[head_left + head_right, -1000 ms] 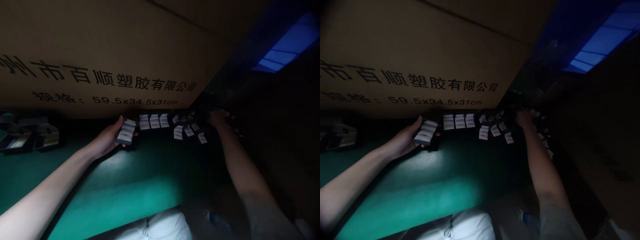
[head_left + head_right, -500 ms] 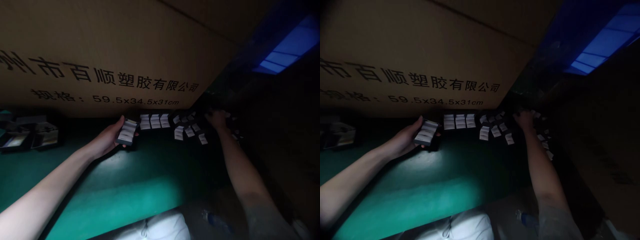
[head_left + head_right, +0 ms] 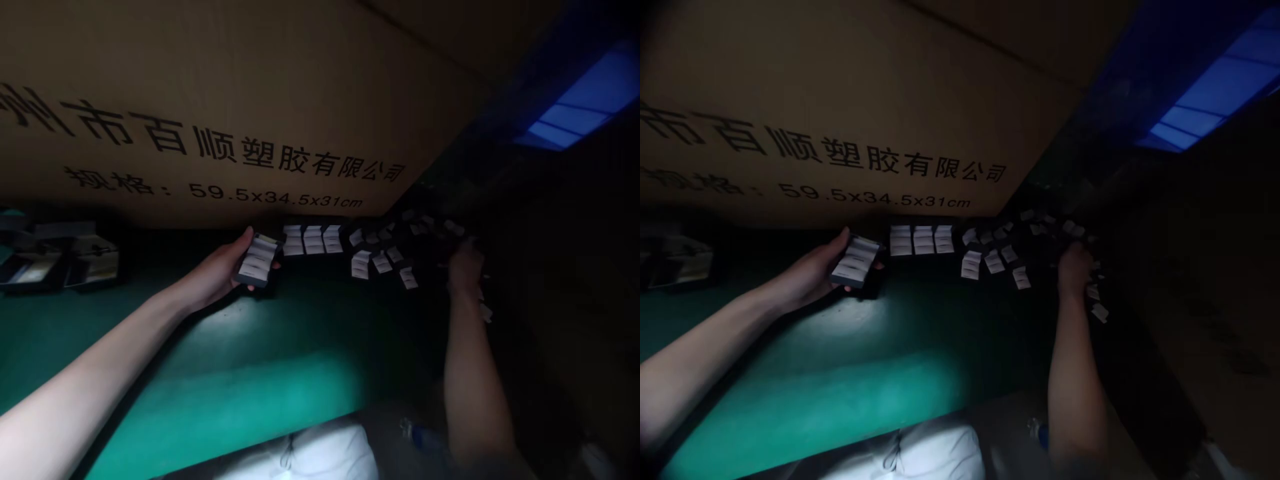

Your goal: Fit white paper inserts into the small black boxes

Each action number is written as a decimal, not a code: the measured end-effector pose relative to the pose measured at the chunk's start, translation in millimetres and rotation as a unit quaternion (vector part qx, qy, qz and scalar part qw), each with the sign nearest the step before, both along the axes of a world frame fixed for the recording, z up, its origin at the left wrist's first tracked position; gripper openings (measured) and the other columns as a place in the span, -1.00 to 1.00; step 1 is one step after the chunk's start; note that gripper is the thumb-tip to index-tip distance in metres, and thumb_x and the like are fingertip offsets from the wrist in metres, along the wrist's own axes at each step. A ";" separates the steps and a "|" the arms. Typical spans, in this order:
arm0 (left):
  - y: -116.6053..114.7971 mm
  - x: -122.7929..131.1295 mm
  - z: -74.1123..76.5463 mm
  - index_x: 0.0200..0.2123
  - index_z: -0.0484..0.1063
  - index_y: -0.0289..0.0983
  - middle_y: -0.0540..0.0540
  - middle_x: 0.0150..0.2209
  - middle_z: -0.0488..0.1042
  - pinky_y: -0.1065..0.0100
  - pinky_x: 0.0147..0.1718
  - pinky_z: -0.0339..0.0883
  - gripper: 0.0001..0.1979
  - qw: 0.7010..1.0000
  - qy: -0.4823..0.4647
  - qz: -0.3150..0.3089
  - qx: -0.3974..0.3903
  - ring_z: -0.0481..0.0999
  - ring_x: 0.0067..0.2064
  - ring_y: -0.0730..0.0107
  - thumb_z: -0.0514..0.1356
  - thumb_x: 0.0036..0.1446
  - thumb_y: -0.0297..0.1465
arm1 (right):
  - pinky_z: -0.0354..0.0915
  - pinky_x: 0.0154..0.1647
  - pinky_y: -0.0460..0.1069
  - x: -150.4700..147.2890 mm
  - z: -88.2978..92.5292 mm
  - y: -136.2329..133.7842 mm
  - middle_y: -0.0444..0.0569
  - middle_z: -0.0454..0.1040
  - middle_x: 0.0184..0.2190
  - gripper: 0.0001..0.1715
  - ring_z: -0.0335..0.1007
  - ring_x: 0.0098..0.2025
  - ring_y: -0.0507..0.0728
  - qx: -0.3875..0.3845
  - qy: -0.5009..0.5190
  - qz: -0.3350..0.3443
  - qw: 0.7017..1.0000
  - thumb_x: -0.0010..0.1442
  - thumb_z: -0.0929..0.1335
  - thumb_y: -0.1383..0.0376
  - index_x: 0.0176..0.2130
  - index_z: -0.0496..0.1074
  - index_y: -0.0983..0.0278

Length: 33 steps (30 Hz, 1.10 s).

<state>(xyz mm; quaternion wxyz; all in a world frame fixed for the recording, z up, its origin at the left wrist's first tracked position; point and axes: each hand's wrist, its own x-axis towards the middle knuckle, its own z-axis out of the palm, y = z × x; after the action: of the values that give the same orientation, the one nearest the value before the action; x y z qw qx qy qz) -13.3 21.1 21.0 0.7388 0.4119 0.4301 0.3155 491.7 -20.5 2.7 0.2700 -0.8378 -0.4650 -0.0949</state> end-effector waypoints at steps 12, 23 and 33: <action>0.4 -1.5 0.6 -0.02 0.53 -0.42 -0.22 -0.28 0.69 0.44 -0.58 0.49 -0.55 1.000 0.010 -0.004 0.012 0.60 -0.40 0.33 -0.02 0.55 -0.19 | 0.39 0.20 0.25 -29.2 -20.4 -22.1 0.33 0.60 0.08 -0.39 0.54 0.16 0.42 -0.033 -0.020 -0.055 0.998 0.43 0.24 0.02 0.20 0.51 0.35; 3.2 -1.7 -2.5 -0.03 0.54 -0.39 -0.24 -0.27 0.70 0.45 -0.59 0.51 -0.55 1.000 0.005 -0.005 0.008 0.63 -0.41 0.35 -0.02 0.55 -0.18 | 0.41 0.23 0.29 -5.7 -45.6 -27.7 0.24 0.63 0.06 -0.37 0.55 0.11 0.36 0.077 0.010 0.052 0.996 0.23 0.36 -0.03 0.12 0.56 0.31; 0.7 -0.6 1.7 0.02 0.54 -0.42 -0.24 -0.25 0.71 0.44 -0.58 0.51 -0.53 1.000 0.011 -0.010 0.015 0.61 -0.41 0.35 -0.03 0.56 -0.19 | 0.39 0.28 0.32 -14.7 -50.0 -33.0 0.33 0.60 0.08 -0.40 0.53 0.16 0.37 0.122 -0.031 0.042 0.991 0.30 0.32 0.01 0.10 0.54 0.38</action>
<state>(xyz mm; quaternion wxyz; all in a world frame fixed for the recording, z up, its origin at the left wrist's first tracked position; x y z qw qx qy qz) -13.9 21.8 22.7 0.7308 0.4310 0.4289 0.3100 476.9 -53.5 -47.3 0.3592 -0.7748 -0.4931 -0.1656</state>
